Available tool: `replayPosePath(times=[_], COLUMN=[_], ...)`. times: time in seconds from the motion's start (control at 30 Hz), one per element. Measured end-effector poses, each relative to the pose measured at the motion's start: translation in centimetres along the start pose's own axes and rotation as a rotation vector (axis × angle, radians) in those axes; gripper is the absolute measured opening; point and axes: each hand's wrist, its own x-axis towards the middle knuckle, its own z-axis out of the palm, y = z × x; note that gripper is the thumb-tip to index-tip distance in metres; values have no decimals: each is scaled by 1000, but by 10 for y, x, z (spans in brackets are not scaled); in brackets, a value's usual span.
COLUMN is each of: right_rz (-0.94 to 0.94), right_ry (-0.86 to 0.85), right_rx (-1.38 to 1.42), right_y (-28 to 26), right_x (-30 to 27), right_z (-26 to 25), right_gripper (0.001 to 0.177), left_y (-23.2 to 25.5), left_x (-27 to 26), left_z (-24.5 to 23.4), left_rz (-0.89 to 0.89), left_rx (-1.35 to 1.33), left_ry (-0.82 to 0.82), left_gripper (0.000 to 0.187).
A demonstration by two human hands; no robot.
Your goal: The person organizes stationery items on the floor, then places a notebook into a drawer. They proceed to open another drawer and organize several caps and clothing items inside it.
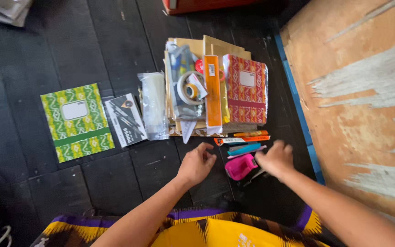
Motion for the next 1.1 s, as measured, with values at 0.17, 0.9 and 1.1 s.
replayPosePath(times=[0.17, 0.9, 1.1], right_rz=[-356, -529, -523], right_ry=[52, 408, 437], right_rx=[380, 551, 549], right_y=[-75, -223, -218], right_x=[28, 21, 29], right_z=[-28, -2, 4], right_gripper=[56, 30, 25], left_y=[2, -38, -47], left_x=[19, 39, 49], left_z=[-7, -68, -66], left_rz=[-113, -188, -147], left_rx=[-261, -751, -790], left_ry=[209, 520, 462], left_gripper=[27, 20, 23])
